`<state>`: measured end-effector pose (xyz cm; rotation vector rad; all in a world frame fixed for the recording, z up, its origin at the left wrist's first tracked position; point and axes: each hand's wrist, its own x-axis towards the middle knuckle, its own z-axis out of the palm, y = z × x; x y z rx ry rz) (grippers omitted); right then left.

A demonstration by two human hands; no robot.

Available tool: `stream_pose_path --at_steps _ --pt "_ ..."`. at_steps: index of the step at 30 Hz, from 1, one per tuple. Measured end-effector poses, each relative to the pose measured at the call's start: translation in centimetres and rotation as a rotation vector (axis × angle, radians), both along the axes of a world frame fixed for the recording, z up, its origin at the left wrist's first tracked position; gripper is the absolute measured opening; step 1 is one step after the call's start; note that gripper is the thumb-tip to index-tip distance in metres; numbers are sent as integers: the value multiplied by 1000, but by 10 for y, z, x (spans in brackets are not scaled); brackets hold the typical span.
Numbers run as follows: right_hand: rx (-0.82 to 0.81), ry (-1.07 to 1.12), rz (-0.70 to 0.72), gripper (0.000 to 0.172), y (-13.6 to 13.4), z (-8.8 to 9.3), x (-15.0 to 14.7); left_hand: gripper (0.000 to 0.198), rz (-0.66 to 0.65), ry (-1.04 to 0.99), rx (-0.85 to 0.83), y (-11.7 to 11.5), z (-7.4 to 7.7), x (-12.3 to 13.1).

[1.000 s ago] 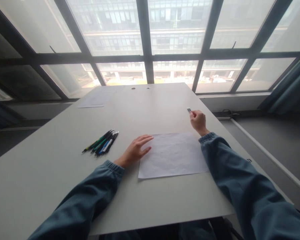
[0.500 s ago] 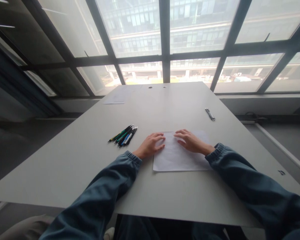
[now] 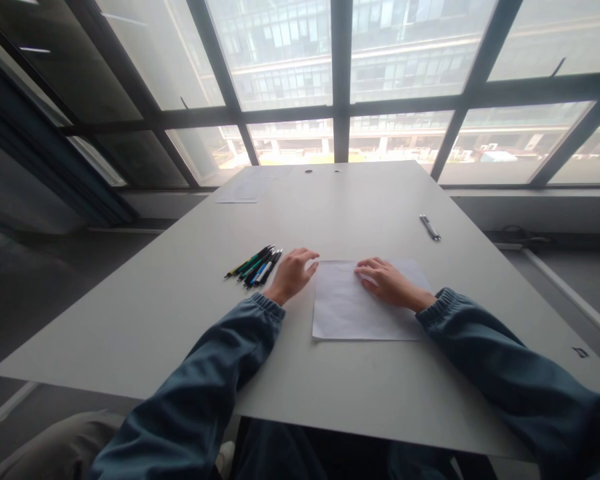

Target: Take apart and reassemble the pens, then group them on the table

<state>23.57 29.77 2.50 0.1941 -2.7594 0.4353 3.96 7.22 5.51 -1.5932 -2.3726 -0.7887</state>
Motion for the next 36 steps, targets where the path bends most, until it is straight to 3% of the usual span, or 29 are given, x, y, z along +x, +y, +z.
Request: stream_pose_path --at_steps 6,11,18,36 --pt "16 1 -13 27 -2 2 0 19 435 89 -65 -29 20 -49" --pt "39 10 -13 26 -2 1 0 21 599 15 -228 -40 18 -66" --pt "27 10 -8 27 -2 2 0 21 614 0 -350 -38 11 -67" --pt "54 -2 -21 26 -2 2 0 21 681 13 -377 -32 12 -66"
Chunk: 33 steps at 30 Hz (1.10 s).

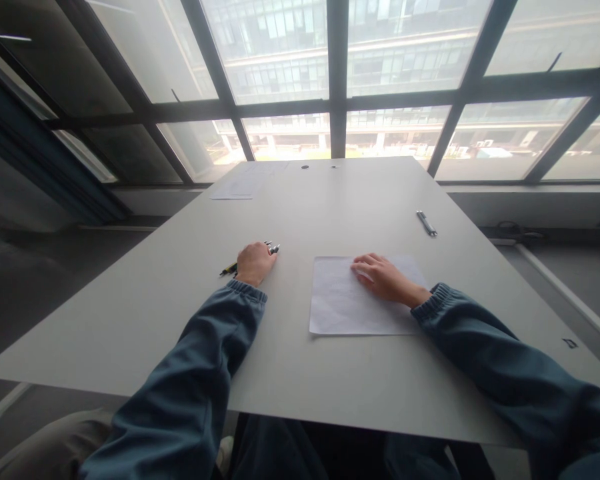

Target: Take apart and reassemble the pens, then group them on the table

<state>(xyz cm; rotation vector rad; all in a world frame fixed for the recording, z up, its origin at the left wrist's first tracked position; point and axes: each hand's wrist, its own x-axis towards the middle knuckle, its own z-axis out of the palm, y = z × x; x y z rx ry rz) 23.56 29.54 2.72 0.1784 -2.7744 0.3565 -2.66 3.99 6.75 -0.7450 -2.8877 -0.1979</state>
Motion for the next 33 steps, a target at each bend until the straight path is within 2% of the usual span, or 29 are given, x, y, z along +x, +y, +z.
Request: stream_pose_path --at_steps 4,8,12,15,17,20,22,25,28,30,33 --pt "10 1 -3 26 0 0 0 21 -43 15 107 2 5 8" --pt "5 -6 -10 29 -1 0 0 20 -181 41 282 10 9 22" --pt "-41 21 -18 41 -1 1 0 23 -319 -13 568 18 10 37" --pt "-115 116 -28 42 -5 6 -1 26 -374 -193 850 26 6 53" --pt "-215 185 -33 38 -12 12 -2 29 -371 -384 1061 33 1 68" --pt "-454 198 -22 29 -28 19 -3 34 -393 -658 1245 45 -7 93" --pt "-637 134 -7 31 -39 22 -4 37 -374 -779 1340 51 -10 108" --pt "-937 35 22 37 -52 23 -5 39 -356 -856 1437 56 -14 120" --pt "-1188 -28 41 39 -57 21 -6 40 -346 -866 1503 59 -17 121" --pt "-1252 -22 37 38 -57 20 -7 39 -344 -874 1519 60 -18 117" --pt "-1208 68 -38 28 -53 16 -10 39 -379 -902 1478 61 -22 109"
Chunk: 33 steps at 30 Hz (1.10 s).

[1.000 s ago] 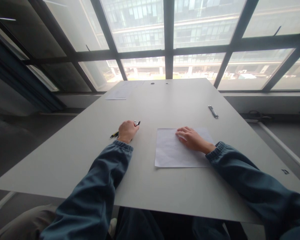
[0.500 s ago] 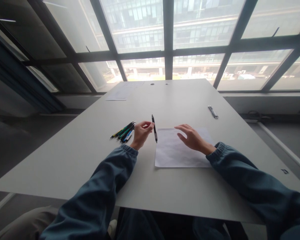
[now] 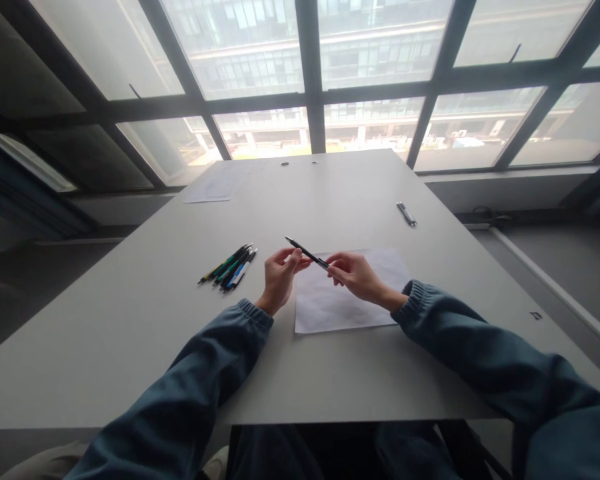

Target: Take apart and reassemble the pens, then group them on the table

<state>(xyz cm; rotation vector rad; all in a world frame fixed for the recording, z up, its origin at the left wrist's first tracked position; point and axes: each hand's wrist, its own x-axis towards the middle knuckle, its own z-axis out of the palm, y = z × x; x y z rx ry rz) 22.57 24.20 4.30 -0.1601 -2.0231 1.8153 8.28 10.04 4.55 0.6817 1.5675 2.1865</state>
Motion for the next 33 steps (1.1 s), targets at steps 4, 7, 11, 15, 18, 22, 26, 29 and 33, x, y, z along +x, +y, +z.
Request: stream_pose_path --at_steps 4,7,11,15,18,22,26,29,33 --pt "143 45 -262 20 10 -7 -4 46 -14 54 -10 0 -7 -10" --pt "214 79 -386 19 20 -9 -7 42 6 94 -53 2 -12 -13" --pt "222 84 -511 20 30 -8 -7 45 -22 100 -63 7 -16 -14" --pt "151 114 -557 18 40 -5 -7 46 2 111 -88 11 -18 -16" --pt "156 138 -569 18 44 -4 -7 45 11 167 -128 12 -20 -19" --pt "117 178 -580 19 45 -8 -6 42 54 271 -153 14 -18 -22" --pt "21 207 -555 19 45 -13 -7 39 93 309 -165 16 -15 -20" --pt "-22 218 -559 18 47 -17 -6 40 99 330 -176 19 -13 -17" --pt "-84 230 -567 18 48 -17 -2 38 100 361 -182 22 -12 -16"
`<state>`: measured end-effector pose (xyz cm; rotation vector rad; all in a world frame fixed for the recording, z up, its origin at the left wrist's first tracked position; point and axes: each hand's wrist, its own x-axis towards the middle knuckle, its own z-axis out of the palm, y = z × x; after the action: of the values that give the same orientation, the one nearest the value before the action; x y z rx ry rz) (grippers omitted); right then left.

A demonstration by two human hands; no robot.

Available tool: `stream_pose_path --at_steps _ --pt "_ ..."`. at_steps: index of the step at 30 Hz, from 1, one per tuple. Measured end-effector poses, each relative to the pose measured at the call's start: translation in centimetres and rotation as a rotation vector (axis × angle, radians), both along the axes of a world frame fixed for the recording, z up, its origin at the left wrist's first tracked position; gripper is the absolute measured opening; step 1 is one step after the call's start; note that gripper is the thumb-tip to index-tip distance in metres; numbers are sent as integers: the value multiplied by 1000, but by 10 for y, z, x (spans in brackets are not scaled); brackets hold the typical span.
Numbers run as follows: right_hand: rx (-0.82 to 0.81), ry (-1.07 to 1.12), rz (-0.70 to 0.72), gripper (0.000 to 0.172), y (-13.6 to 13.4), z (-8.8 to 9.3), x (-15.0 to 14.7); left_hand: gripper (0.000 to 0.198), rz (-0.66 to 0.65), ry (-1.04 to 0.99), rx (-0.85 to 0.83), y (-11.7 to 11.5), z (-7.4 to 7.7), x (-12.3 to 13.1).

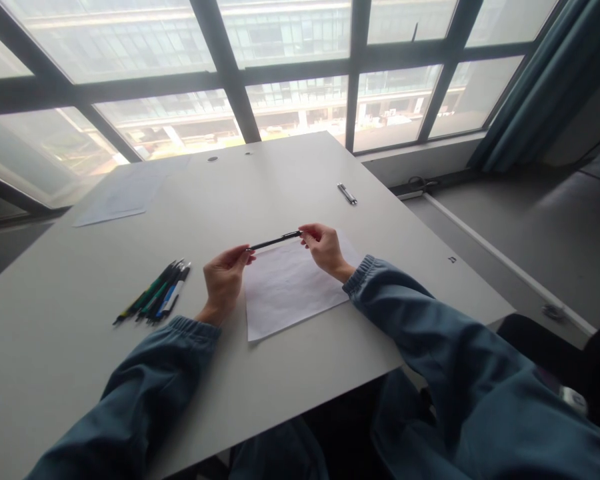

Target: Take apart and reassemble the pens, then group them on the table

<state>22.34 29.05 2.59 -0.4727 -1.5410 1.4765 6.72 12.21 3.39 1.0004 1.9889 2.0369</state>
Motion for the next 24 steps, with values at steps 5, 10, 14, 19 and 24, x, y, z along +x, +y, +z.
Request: stream_pose_path --at_steps 5,10,14,19,24 --pt "-54 9 0 21 1 5 6 37 -23 15 -1 -1 -2 -1" --pt "-32 -18 -50 24 0 5 2 32 -13 70 24 -2 -3 -1" --pt "5 -51 -101 23 -4 5 -8 32 45 74 14 0 -2 -3" --pt "32 -85 -142 20 -8 9 -15 33 101 98 -15 0 -1 -7" --pt "-7 -16 -113 19 -6 11 -12 32 97 118 -11 4 -1 -7"
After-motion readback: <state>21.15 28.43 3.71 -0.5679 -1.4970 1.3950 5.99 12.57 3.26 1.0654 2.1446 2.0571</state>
